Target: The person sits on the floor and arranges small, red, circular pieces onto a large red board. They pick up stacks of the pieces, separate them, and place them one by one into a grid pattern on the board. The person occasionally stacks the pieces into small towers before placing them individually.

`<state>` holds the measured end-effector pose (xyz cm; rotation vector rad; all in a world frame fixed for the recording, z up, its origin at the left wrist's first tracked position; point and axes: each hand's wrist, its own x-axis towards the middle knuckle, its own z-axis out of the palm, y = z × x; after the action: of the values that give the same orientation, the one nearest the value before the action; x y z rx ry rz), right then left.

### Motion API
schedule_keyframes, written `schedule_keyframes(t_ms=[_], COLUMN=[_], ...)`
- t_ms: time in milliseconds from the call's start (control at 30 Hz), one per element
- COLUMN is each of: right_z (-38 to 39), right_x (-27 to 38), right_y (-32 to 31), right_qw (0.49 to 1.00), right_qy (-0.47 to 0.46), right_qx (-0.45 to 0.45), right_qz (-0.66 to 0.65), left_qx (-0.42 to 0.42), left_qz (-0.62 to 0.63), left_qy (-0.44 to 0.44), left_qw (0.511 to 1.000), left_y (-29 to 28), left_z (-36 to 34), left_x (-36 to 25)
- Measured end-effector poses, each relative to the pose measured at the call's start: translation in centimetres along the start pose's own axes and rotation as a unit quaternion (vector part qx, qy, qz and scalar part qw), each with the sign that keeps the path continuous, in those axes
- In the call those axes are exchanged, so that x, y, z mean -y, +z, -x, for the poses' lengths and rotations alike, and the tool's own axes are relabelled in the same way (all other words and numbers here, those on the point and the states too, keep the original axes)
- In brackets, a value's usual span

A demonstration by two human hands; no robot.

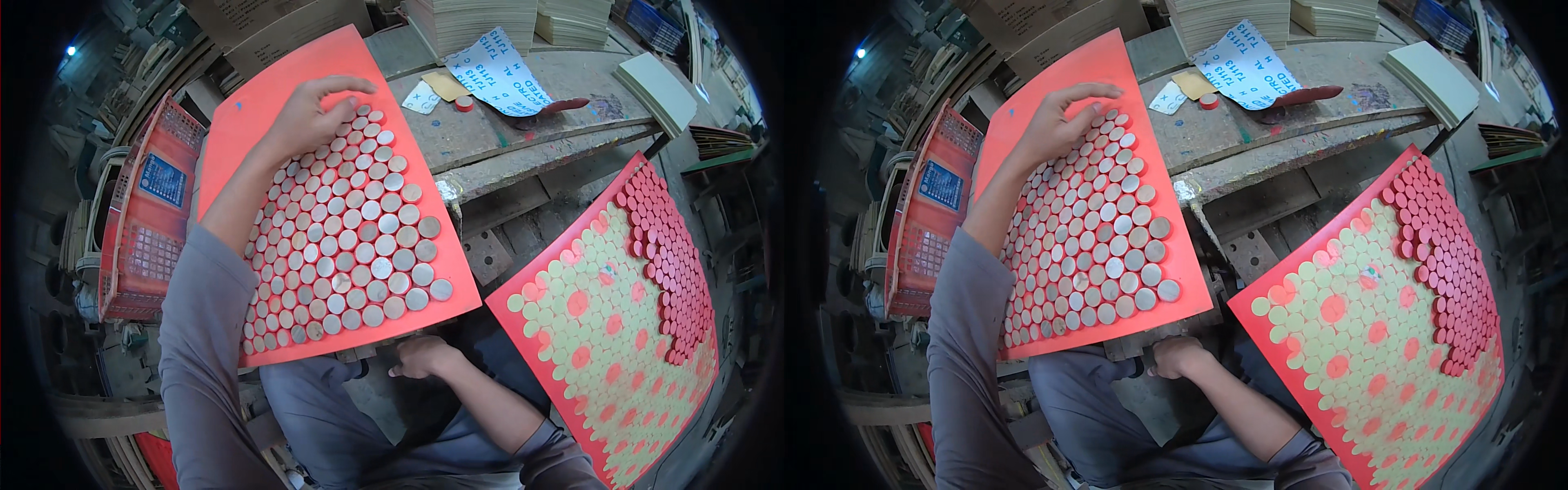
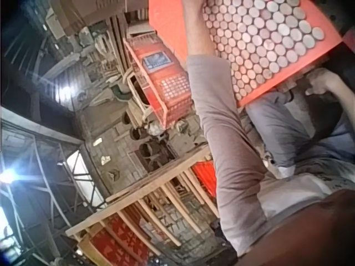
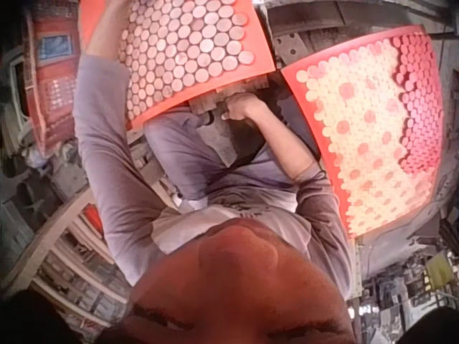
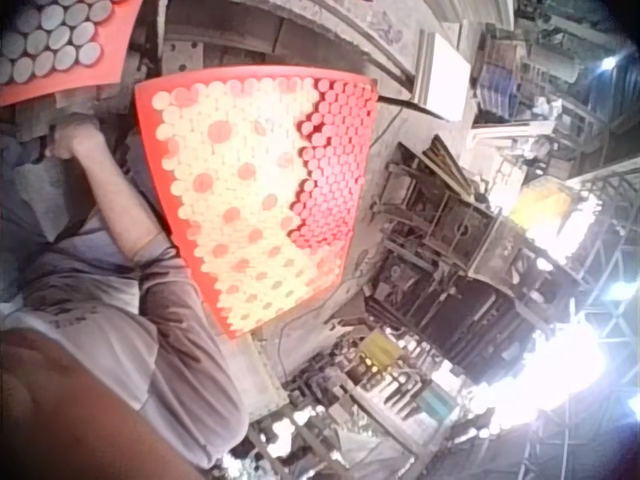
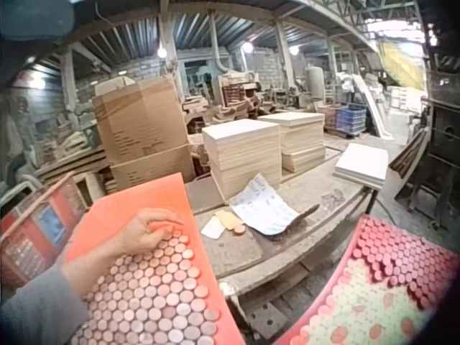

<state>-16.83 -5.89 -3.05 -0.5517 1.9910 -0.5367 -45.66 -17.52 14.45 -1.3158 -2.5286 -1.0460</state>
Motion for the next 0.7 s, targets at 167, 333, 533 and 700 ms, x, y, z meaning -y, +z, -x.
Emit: schedule_keyframes(t_ms=[167, 333, 533, 700], right_z=[0.1, -0.1, -0.4, -0.6], right_x=[0.0, -0.5, -0.4, -0.5], right_y=[-0.2, 0.1, -0.1, 0.1], right_qw=[1.0, 1.0, 1.0, 1.0], right_qy=[0.003, 0.0, 0.003, 0.01], right_qx=[0.007, -0.009, 0.004, 0.006], right_qz=[-0.008, -0.009, -0.005, -0.003], left_qx=[-0.022, -0.02, 0.022, 0.037], left_qz=[0.039, 0.037, -0.123, -0.164], left_qy=[-0.11, -0.175, -0.191, -0.135], left_qw=[0.993, 0.984, 0.974, 0.976], left_y=[-2.0, -0.6, 0.2, 0.8], left_z=[0.9, 0.3, -1.0, -1.2], left_x=[2.2, 1.0, -1.0, -0.7])
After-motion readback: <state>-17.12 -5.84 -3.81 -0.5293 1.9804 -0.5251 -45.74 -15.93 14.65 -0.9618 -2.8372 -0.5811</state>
